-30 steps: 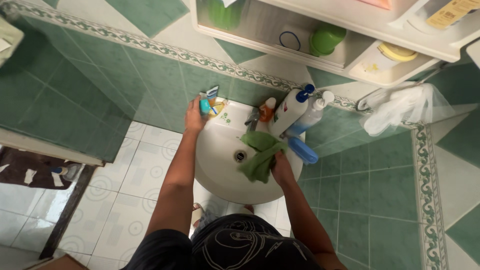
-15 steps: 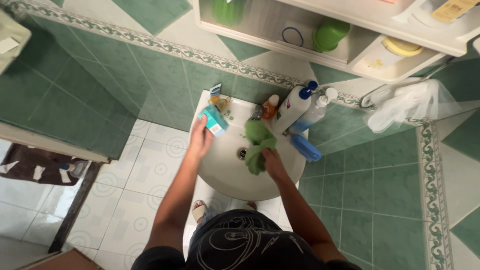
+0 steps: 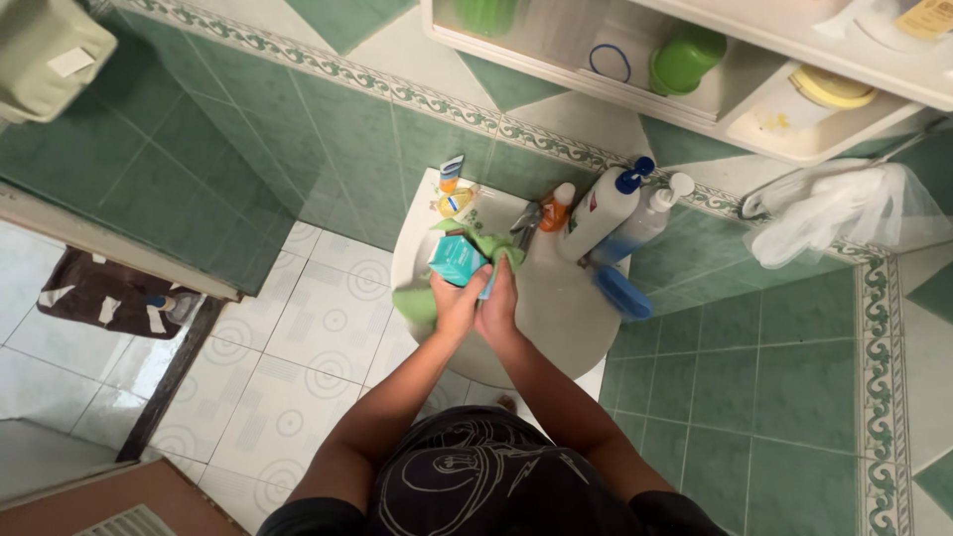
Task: The person wipes various toiletries with a green cloth and places them into a wall-mounted cabinet above the sink. Items handled include a black tube, a white tube, a green tube, a blue box, a small white tube, and a blue packet.
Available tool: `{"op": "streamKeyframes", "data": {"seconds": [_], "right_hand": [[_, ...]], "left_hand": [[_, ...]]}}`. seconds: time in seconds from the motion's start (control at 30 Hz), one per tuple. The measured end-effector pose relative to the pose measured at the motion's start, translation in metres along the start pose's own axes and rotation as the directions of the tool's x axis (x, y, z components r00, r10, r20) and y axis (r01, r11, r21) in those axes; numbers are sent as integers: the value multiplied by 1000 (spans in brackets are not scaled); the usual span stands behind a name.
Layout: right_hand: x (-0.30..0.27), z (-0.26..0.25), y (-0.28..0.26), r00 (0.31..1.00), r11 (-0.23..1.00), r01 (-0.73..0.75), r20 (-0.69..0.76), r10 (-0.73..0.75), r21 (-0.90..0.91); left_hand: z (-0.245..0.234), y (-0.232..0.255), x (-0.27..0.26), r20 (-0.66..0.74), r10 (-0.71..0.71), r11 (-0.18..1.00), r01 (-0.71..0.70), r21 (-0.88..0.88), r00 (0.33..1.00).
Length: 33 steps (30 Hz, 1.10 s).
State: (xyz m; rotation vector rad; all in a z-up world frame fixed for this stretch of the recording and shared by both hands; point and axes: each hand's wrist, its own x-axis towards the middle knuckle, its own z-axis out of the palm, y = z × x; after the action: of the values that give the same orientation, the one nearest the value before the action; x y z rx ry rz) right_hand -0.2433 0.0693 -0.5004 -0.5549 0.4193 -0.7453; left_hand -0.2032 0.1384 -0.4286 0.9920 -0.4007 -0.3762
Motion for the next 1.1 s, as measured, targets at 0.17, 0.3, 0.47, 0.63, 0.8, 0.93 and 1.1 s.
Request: {"op": "streamKeyframes", "data": {"seconds": [0.17,0.3,0.47,0.63,0.8,0.93,1.1], "right_hand": [[-50,28,-8,981,990,-136,134,141,-41],[-69,28,-16,917,945,-326,231,324,-32],[-57,1,-28,933,936,-223,220,286,-272],[-44,-10,-82,946,417,233,304,111,-878],[-27,12,-112,959,455,141,235,157,-879],[-25,17,-143,868,473,268,423,260,-839],[-38,52,-185,950,371,161,245,194,-915]], "left_hand": [[-22,18,11,25,191,942,-190,276,981],[-31,25,20,51,260,921,-263,287,964],[-26,28,25,86,215,943,-230,240,973],[-38,45,48,395,-228,833,388,-394,890],[-31,49,34,713,-230,875,462,-147,662],[-8,62,31,755,-13,973,-165,160,656],[28,84,21,699,48,907,-324,268,713]]}}
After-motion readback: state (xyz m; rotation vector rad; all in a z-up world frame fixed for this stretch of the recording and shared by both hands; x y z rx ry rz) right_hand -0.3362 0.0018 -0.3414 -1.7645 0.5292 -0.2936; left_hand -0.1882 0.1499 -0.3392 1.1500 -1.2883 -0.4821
